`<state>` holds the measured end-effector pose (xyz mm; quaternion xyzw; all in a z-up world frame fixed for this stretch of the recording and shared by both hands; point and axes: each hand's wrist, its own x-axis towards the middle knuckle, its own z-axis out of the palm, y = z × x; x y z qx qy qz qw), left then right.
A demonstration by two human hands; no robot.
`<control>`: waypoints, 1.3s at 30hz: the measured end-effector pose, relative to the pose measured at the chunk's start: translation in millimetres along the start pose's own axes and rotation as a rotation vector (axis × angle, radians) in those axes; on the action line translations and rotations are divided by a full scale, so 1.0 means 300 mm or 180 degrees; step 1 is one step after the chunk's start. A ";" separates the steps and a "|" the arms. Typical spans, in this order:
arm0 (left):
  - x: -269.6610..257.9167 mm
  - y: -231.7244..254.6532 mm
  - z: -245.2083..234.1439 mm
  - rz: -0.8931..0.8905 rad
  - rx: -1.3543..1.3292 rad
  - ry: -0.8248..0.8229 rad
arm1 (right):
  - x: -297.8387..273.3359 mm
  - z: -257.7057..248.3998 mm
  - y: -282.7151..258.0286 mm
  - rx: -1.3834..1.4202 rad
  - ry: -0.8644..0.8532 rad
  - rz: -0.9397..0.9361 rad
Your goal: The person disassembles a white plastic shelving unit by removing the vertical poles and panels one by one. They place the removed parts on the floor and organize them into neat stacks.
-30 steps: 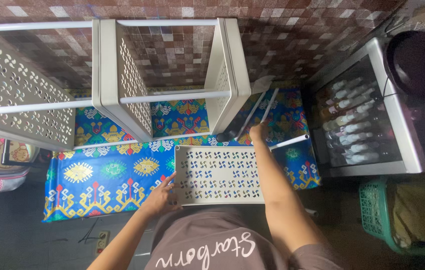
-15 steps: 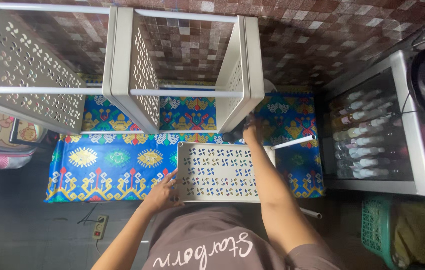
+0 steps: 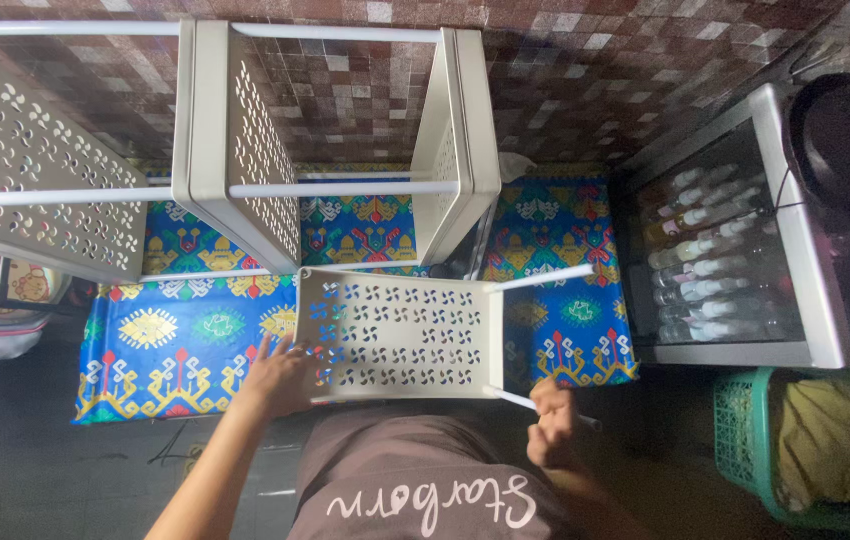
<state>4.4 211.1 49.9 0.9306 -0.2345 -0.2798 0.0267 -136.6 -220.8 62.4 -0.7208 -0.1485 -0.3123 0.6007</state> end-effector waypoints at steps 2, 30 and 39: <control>0.073 0.125 -0.016 -0.0294 0.0970 -0.0356 | -0.088 -0.034 -0.015 -0.0637 -0.1107 0.0443; 0.468 0.551 0.309 0.1387 -0.0247 0.0775 | -0.186 0.217 0.300 -0.0207 -0.1563 0.2615; 0.466 0.560 0.311 0.1312 -0.0092 0.0575 | 0.071 0.134 0.312 0.1838 0.0341 0.1948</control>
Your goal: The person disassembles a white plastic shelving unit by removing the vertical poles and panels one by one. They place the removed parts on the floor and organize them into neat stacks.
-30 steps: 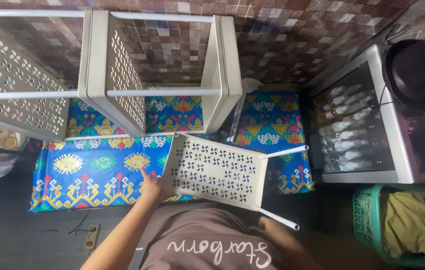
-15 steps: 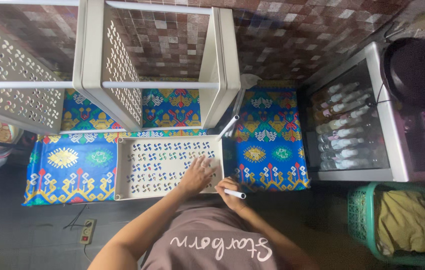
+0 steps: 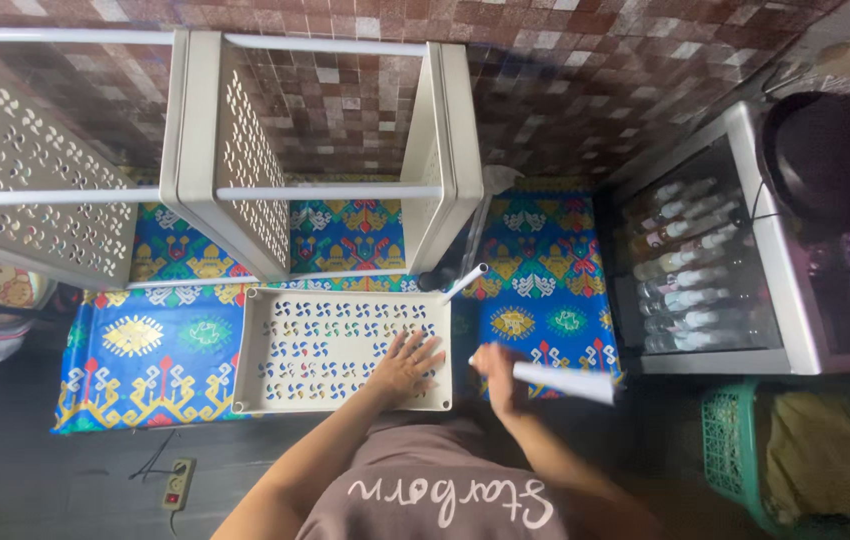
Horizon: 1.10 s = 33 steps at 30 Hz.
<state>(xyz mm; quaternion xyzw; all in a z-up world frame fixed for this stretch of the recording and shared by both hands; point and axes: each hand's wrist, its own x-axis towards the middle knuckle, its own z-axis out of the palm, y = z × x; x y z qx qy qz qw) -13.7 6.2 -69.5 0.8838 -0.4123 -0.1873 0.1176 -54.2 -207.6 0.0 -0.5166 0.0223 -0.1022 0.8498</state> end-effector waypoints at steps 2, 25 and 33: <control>0.004 -0.005 -0.010 0.0007 0.0045 -0.0035 | 0.169 -0.061 -0.016 -0.0729 0.1302 0.0803; -0.019 -0.058 -0.065 -0.0415 -0.0115 0.0402 | 0.321 0.006 0.242 -0.2029 -0.0317 -0.0638; 0.053 -0.133 -0.119 -0.0572 -0.0249 0.0210 | 0.307 0.126 0.338 -0.1545 0.0324 0.0012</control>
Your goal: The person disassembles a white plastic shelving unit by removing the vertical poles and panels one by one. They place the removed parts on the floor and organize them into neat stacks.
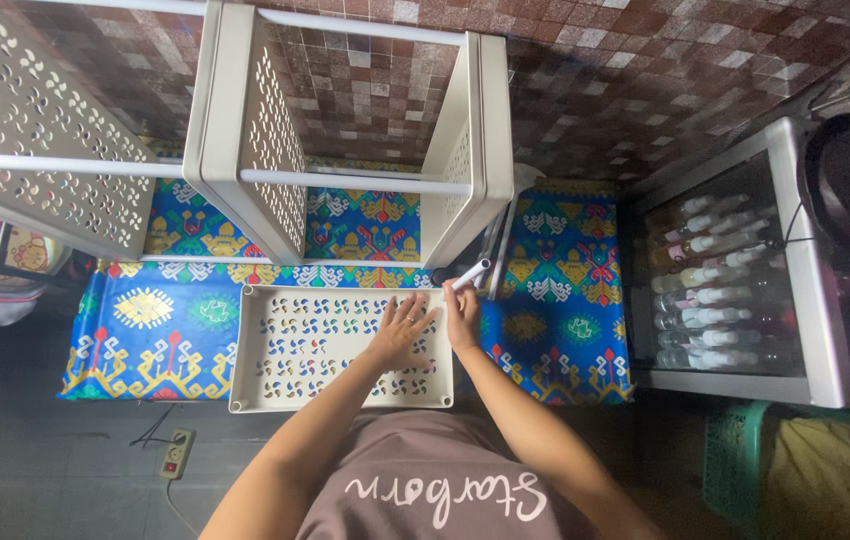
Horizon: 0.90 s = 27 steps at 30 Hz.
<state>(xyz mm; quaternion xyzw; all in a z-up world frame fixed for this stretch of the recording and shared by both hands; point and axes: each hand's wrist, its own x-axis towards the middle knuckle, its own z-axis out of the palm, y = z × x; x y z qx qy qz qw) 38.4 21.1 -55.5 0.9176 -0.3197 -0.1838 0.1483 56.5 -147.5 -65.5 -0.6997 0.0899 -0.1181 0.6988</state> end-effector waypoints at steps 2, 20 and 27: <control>0.007 -0.005 -0.007 0.0040 -0.0041 0.0078 | 0.016 0.023 -0.002 -0.0112 0.0112 -0.0033; -0.012 0.008 -0.035 -0.0109 -0.0387 -0.0017 | 0.109 0.059 0.011 -0.0127 0.0252 0.0138; -0.020 0.008 -0.043 0.0036 -0.0485 0.0170 | 0.123 -0.060 0.036 -0.0407 -0.0989 -0.0088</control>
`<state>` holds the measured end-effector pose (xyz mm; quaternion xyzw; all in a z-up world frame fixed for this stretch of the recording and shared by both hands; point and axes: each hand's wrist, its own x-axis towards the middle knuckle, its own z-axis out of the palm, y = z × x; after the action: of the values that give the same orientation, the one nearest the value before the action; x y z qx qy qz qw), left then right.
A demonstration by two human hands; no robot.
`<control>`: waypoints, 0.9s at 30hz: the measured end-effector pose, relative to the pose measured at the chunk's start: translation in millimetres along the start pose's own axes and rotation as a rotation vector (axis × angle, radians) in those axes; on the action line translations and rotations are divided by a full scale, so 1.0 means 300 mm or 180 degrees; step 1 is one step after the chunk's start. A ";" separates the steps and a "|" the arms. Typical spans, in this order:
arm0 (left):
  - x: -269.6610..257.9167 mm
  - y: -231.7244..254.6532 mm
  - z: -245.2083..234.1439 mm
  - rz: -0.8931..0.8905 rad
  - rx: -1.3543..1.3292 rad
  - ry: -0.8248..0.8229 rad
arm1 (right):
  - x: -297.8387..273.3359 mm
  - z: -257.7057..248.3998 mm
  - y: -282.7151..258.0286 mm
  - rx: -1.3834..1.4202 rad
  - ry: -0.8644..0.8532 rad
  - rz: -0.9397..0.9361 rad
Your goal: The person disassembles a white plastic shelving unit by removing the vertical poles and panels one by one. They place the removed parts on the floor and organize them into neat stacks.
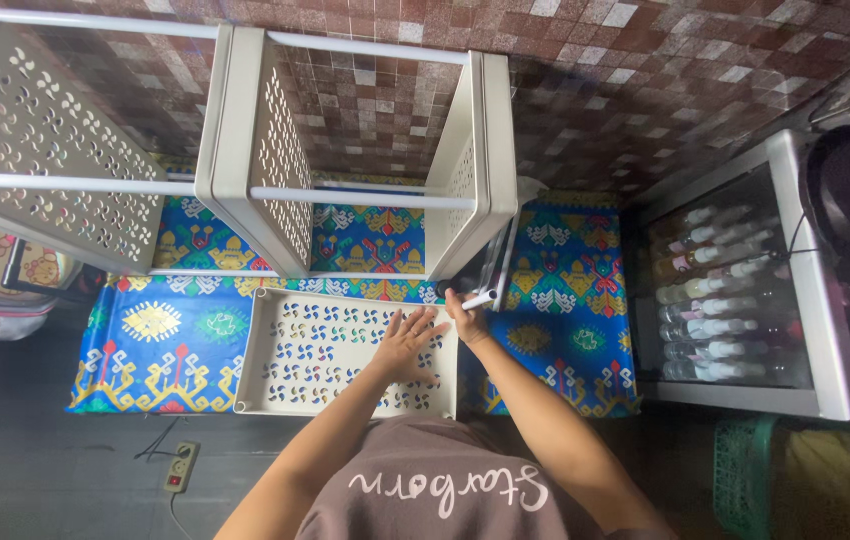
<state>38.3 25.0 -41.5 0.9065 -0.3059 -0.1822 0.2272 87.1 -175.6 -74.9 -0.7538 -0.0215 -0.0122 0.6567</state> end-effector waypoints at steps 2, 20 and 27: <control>0.001 -0.001 -0.001 0.0024 -0.0024 -0.0024 | 0.000 -0.033 0.002 0.0059 -0.0262 -0.0023; 0.055 -0.045 0.004 0.0065 -0.0210 -0.0096 | 0.151 -0.435 -0.240 0.0354 0.1250 0.0474; -0.243 -0.144 -0.163 -0.0789 -0.0315 0.2247 | 0.058 -0.262 -0.023 -0.2575 0.1431 0.0577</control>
<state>27.1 116.7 -9.7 0.9315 -0.0875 0.1008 0.3384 105.0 -252.3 -56.3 -0.9266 0.1936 -0.1250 0.2971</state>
